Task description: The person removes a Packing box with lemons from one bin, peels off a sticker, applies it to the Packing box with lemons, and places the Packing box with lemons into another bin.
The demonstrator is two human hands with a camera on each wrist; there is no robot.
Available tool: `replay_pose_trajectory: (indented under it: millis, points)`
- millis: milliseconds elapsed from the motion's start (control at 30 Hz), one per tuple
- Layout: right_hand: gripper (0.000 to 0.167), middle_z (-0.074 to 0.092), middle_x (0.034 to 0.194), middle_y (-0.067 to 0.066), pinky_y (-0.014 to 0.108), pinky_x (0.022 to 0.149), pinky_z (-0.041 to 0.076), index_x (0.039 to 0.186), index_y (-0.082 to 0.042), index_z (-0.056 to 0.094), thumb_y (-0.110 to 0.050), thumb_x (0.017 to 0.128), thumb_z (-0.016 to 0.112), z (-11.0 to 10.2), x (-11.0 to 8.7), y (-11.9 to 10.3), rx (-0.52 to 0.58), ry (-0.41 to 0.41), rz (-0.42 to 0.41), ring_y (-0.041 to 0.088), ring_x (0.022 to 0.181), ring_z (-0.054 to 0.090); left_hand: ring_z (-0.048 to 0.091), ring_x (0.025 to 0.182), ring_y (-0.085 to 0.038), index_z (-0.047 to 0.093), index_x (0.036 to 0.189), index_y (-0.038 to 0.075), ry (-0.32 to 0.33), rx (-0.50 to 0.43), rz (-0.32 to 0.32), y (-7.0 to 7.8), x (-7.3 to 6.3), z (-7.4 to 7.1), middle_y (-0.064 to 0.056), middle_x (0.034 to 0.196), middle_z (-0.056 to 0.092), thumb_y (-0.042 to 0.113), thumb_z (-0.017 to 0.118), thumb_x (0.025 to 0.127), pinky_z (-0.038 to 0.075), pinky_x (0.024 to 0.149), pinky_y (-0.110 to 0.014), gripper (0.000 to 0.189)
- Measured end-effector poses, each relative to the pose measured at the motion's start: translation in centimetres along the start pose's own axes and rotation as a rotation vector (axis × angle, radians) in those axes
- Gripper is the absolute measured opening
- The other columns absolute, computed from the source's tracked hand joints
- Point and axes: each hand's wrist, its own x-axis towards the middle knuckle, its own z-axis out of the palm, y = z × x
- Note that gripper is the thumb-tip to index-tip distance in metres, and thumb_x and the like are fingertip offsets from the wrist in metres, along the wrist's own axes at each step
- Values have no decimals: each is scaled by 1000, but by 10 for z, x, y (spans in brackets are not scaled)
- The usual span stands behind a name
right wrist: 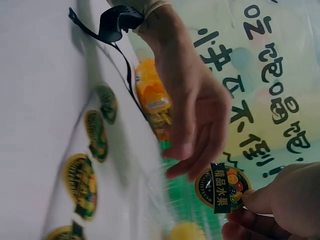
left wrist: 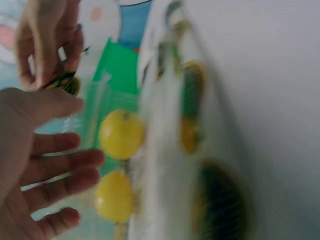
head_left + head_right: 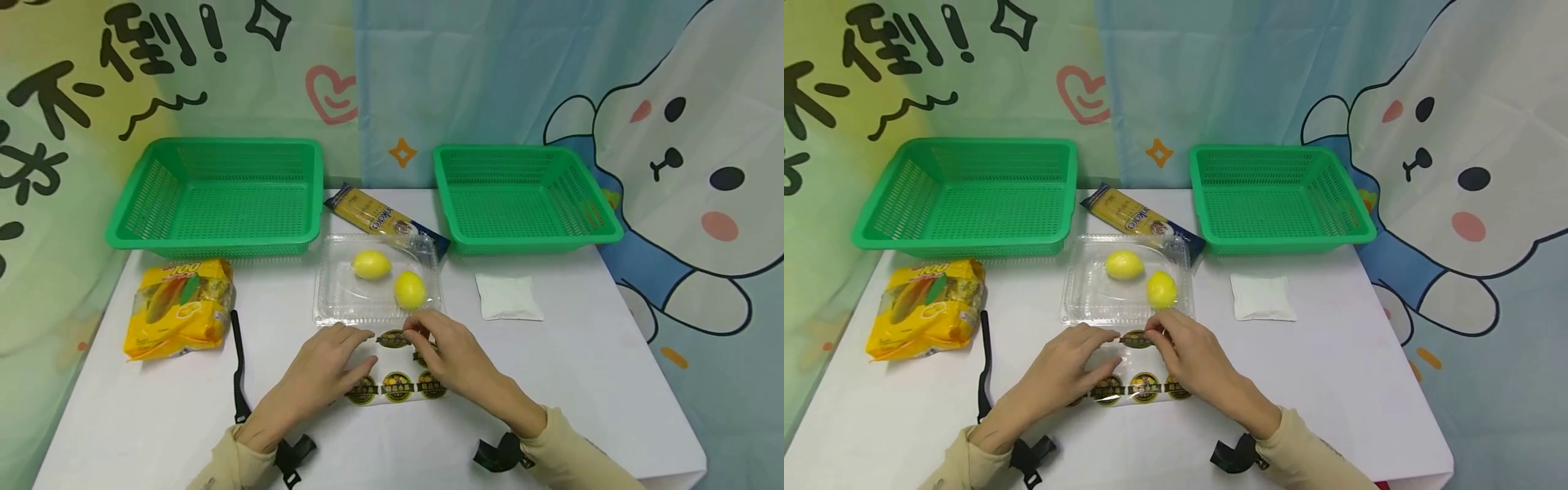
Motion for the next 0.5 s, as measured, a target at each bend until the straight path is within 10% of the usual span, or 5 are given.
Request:
replay_pose_trajectory:
  millis: [267,500]
  points:
    - [6,67,98,-2,26,65,52,107,-11,69,-10,101,69,-9,13,-9,-53,66,-70,5,75,53,65,77,-8,76,109,12,133,-312,-93,0,16,-17,4,91,76,15,79,94,53,63,-25,16]
    - [6,68,98,-2,24,65,51,107,-11,70,-11,101,70,-9,21,-15,-92,113,-99,7,76,54,62,75,-2,78,98,14,188,-384,-177,3,22,-17,8,84,73,14,75,97,47,62,-26,3]
